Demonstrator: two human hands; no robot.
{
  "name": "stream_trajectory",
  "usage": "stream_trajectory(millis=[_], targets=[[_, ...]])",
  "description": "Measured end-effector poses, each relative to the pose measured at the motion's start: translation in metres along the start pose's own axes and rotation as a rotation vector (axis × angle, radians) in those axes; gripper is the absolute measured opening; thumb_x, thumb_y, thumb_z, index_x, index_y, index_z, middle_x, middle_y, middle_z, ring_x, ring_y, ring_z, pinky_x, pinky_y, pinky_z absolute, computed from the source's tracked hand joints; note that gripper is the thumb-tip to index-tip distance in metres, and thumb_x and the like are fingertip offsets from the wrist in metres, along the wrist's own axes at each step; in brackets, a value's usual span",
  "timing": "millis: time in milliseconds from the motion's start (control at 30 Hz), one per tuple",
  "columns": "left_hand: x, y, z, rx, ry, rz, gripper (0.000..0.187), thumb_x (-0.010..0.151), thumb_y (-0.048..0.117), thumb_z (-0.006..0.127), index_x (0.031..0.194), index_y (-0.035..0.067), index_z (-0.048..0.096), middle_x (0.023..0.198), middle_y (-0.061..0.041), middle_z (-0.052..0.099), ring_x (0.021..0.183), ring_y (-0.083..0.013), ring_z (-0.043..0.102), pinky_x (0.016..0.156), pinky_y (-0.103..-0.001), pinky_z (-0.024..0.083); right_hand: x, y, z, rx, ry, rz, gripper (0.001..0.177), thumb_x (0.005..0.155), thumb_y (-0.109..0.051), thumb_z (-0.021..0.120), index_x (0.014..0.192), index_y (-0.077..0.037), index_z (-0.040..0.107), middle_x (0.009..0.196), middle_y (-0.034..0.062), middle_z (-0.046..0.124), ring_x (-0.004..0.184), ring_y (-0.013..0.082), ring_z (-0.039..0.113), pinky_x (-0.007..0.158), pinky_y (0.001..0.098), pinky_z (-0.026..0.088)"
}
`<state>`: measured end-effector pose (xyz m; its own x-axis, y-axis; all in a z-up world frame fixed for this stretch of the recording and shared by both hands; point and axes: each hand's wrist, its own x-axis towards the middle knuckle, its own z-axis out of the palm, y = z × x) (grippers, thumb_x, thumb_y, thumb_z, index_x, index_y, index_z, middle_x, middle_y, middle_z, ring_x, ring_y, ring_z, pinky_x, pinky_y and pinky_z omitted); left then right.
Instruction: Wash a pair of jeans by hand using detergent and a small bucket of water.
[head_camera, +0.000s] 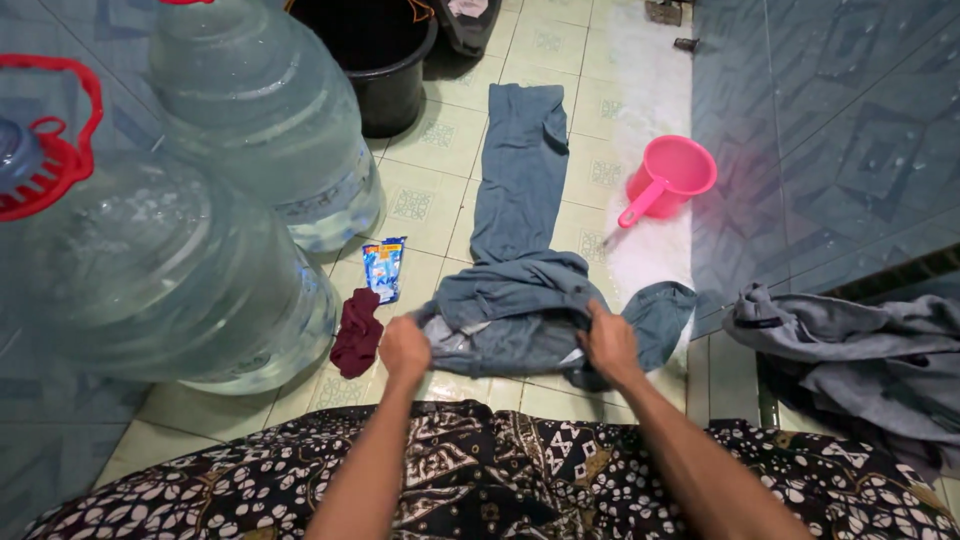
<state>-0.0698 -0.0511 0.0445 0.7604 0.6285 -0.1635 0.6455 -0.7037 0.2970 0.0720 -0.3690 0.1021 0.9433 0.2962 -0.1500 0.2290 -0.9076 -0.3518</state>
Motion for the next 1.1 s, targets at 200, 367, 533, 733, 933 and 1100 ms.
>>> stream_trajectory(millis=[200, 367, 533, 733, 933, 1100], targets=[[0.017, -0.011, -0.060, 0.057, -0.630, -0.172, 0.038, 0.079, 0.005, 0.072, 0.117, 0.008, 0.073, 0.131, -0.018, 0.067, 0.125, -0.0383, 0.066, 0.098, -0.050, 0.056, 0.003, -0.001, -0.014, -0.277, -0.298, -0.061, 0.046, 0.088, -0.039, 0.074, 0.128, -0.022, 0.059, 0.108, 0.0204, 0.072, 0.102, 0.0423, 0.070, 0.084, 0.0543, 0.057], [-0.022, 0.045, -0.066, 0.278, -0.068, 0.409, 0.085, 0.060, 0.017, 0.080, 0.142, 0.013, 0.059, 0.141, -0.020, 0.055, 0.129, -0.0375, 0.055, 0.094, -0.066, 0.049, 0.003, -0.014, -0.006, -0.246, -0.316, -0.090, 0.056, 0.086, -0.031, 0.077, 0.132, -0.014, 0.047, 0.108, 0.0216, 0.070, 0.101, 0.0431, 0.070, 0.086, 0.0527, 0.057], [0.004, 0.034, 0.030, 0.251, 0.222, 0.724, 0.047, 0.076, 0.014, 0.074, 0.122, 0.012, 0.068, 0.140, -0.020, 0.060, 0.118, -0.0345, 0.062, 0.085, -0.056, 0.054, 0.017, 0.019, 0.031, -0.171, -0.272, -0.283, 0.061, 0.080, -0.013, 0.076, 0.132, -0.011, 0.045, 0.105, 0.0231, 0.069, 0.099, 0.0461, 0.068, 0.086, 0.0527, 0.056], [0.071, -0.004, -0.003, -0.253, -0.330, 0.626, 0.021, 0.073, 0.010, 0.068, 0.089, 0.005, 0.080, 0.085, -0.015, 0.077, 0.080, -0.0316, 0.075, 0.075, -0.038, 0.059, 0.021, 0.003, -0.018, -0.224, -0.653, -0.292, 0.047, 0.077, -0.010, 0.079, 0.119, -0.014, 0.058, 0.104, 0.0126, 0.069, 0.095, 0.0330, 0.067, 0.083, 0.0473, 0.057], [0.033, 0.032, -0.055, 0.322, -0.923, 0.384, 0.025, 0.072, 0.020, 0.077, 0.095, 0.011, 0.077, 0.096, -0.011, 0.075, 0.082, -0.0269, 0.072, 0.078, -0.039, 0.058, 0.046, 0.043, -0.014, 0.143, -0.930, 0.037, 0.060, 0.078, -0.044, 0.085, 0.127, -0.017, 0.064, 0.113, 0.0132, 0.076, 0.097, 0.0250, 0.070, 0.092, 0.0413, 0.061], [0.007, 0.048, -0.021, 0.403, -0.649, 0.446, 0.039, 0.070, 0.033, 0.088, 0.100, 0.010, 0.077, 0.108, -0.016, 0.072, 0.094, -0.0336, 0.070, 0.084, -0.048, 0.059, 0.011, 0.032, -0.033, -0.318, -0.464, 0.203, 0.072, 0.078, -0.039, 0.084, 0.139, -0.019, 0.051, 0.137, 0.0166, 0.054, 0.123, 0.0399, 0.053, 0.095, 0.0560, 0.049]])
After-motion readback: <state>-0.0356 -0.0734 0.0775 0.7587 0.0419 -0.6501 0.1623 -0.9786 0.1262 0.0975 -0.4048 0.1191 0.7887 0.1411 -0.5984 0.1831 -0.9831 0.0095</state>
